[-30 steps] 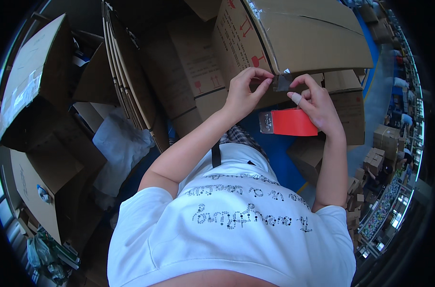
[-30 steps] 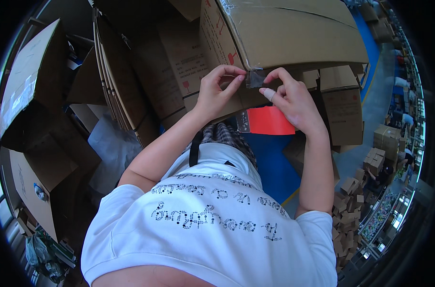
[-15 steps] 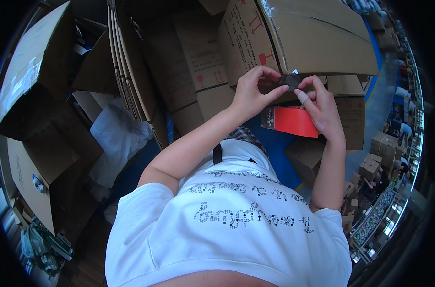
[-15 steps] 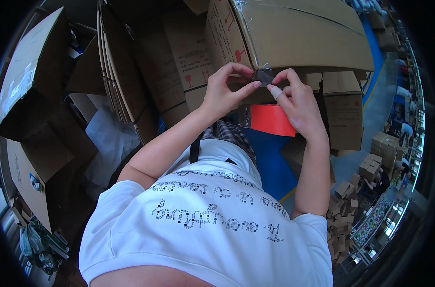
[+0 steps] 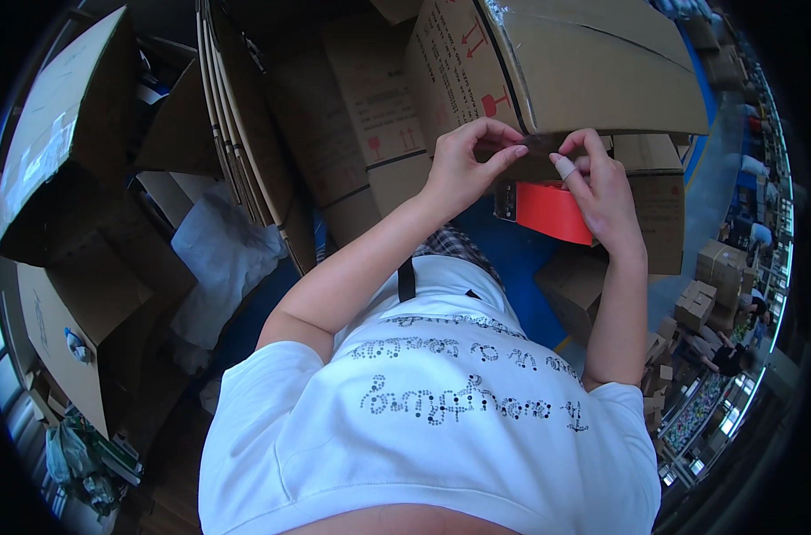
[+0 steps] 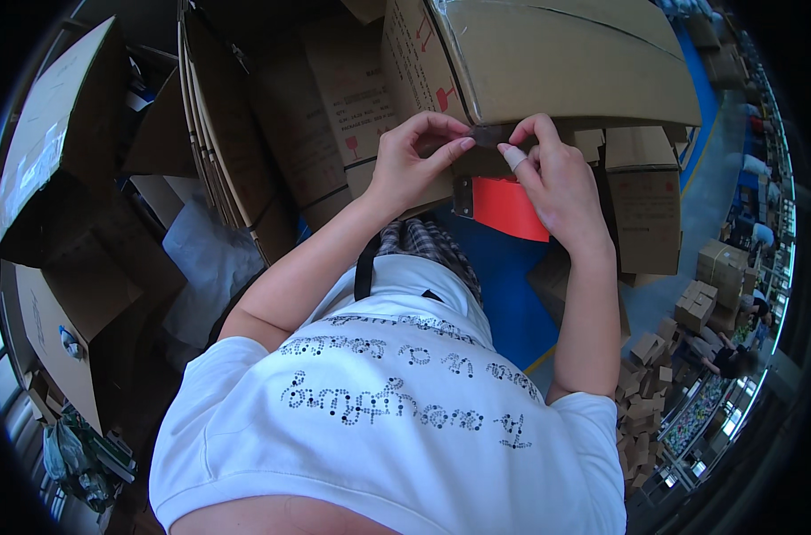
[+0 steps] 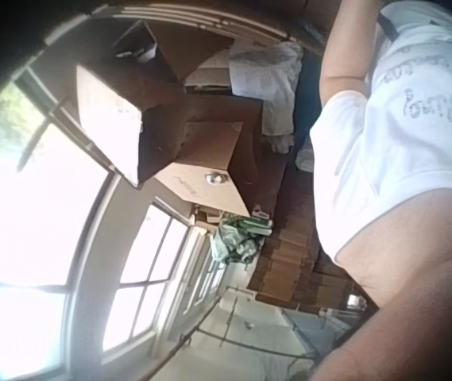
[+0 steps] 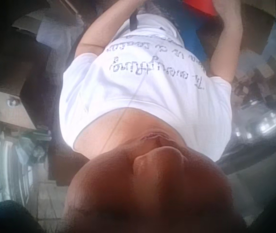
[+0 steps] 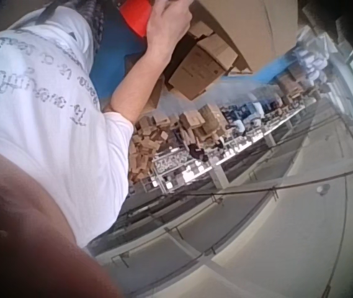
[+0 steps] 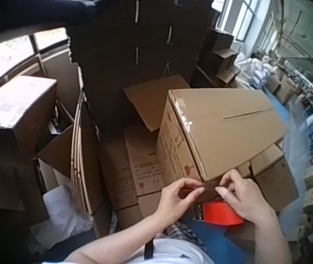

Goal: The person assembles and seals a cardboard box using a tape dispenser.

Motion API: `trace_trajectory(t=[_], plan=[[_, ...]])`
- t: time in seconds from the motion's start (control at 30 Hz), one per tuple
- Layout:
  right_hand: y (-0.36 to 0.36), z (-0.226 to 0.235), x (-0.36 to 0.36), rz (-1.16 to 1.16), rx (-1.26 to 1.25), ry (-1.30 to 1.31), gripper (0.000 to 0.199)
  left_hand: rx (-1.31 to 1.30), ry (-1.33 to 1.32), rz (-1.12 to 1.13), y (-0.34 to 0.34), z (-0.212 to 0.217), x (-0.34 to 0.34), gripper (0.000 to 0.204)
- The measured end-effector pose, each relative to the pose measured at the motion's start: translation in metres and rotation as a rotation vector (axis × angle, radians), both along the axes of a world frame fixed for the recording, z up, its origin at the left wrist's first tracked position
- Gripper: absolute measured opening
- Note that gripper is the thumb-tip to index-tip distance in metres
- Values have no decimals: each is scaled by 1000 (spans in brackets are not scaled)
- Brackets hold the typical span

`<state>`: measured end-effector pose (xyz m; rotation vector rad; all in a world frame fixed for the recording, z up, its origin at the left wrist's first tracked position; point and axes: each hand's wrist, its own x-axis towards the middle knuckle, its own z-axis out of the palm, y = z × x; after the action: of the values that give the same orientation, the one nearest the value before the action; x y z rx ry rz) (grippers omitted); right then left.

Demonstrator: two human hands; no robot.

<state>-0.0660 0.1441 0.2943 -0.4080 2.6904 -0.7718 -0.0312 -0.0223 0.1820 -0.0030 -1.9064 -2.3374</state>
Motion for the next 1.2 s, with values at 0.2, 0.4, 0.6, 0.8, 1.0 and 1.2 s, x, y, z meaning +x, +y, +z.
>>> trace_trajectory(t=[0.2, 0.4, 0.6, 0.8, 1.0, 1.2], plan=[[-5, 3, -1, 13, 138, 53, 19, 4, 4, -19, -5, -1, -5, 20], [-8, -1, 1, -8, 94, 76, 17, -25, 44, -24, -5, -2, -7, 21], [-12, -4, 1, -16, 131, 142, 15, -43, 46, -33, -10, -2, -12, 19], [-12, -12, 1, -31, 63, 206, 15, -97, 111, -42, -18, -12, -24, 16], [-15, -15, 1, -55, 81, 205, 20, -125, 219, -81, -27, -11, -35, 13], [-16, -18, 0, -5, 219, 326, 36, -134, 193, -139, -33, -9, -41, 11]])
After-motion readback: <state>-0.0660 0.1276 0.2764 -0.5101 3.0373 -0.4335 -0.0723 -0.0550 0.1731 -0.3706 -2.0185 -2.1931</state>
